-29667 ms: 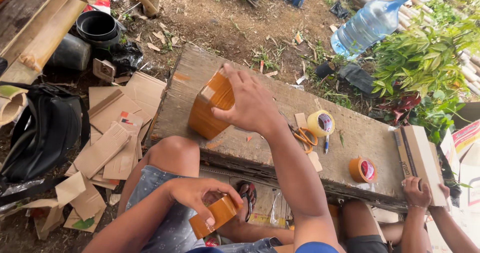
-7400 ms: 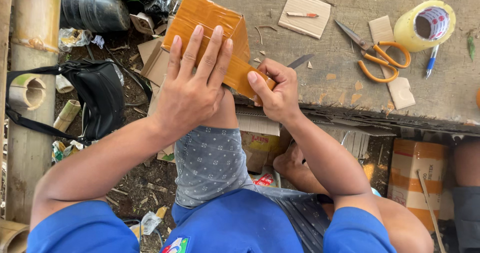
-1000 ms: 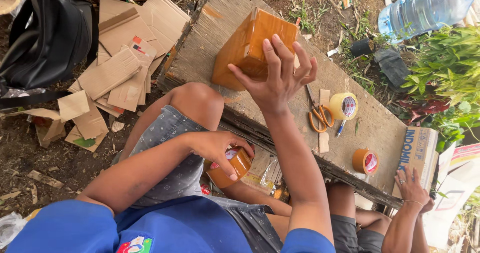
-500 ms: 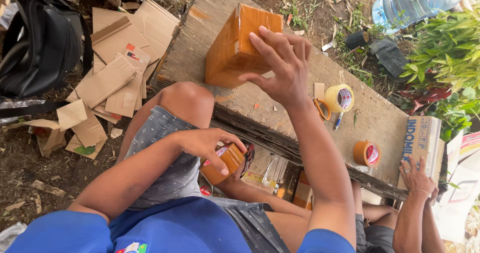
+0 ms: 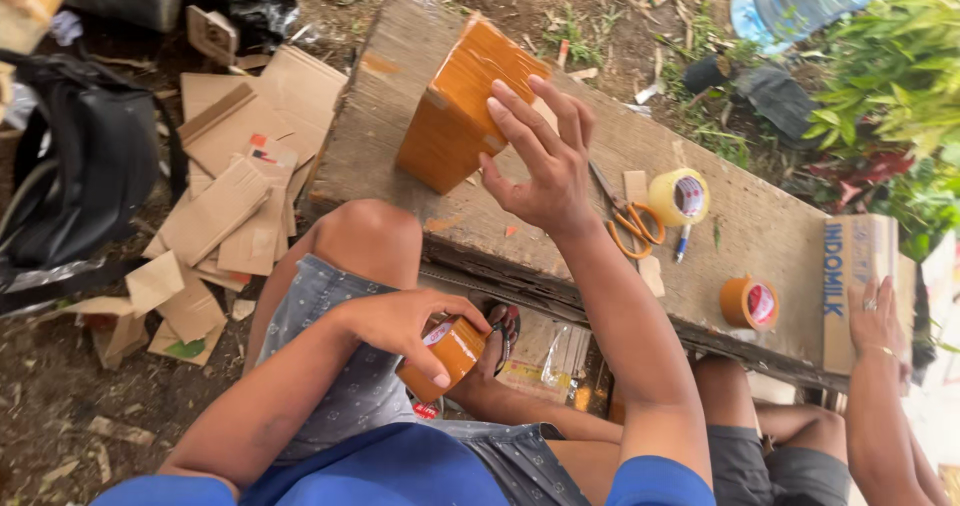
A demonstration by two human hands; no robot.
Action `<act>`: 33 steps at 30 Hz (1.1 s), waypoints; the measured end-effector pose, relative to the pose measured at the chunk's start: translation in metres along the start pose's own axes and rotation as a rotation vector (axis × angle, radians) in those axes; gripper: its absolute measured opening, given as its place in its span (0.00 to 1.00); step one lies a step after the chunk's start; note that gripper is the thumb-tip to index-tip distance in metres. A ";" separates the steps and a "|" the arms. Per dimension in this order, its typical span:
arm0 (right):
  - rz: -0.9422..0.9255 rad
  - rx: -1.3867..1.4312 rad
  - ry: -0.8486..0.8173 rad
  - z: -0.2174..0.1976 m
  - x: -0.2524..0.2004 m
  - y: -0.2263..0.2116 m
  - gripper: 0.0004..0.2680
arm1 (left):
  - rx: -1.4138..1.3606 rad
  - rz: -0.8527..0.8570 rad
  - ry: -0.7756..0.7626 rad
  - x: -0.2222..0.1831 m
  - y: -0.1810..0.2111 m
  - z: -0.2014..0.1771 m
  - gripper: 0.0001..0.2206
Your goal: The person sits at a low wooden table outdoors and repeatedly applies brown packing tape to a small cardboard box. They pull tape from a roll, press it onto the box, and tear it off by hand, covering multiple sides and edges. Scissors and other tape rolls are visible on the table.
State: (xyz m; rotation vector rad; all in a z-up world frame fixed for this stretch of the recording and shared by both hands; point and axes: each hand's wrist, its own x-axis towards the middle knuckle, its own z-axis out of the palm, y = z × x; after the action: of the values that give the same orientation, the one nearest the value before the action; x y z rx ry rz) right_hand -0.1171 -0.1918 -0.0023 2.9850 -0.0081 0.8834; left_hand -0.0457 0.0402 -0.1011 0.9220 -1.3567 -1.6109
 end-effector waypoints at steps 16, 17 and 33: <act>0.415 -0.082 -0.378 0.009 0.104 -0.016 0.37 | -0.187 0.075 -0.107 0.000 -0.001 0.005 0.37; 0.447 0.029 -0.504 0.012 0.108 -0.016 0.37 | -0.157 0.082 -0.112 0.000 0.000 0.004 0.37; 0.533 0.142 -0.714 -0.021 0.116 -0.018 0.25 | -0.129 0.073 -0.110 -0.005 -0.009 0.012 0.38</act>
State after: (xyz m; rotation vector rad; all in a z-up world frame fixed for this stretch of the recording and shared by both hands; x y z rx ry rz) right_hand -0.0306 -0.1728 0.0780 3.2908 -0.8030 -0.2450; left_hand -0.0559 0.0507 -0.1081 0.7090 -1.3280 -1.6927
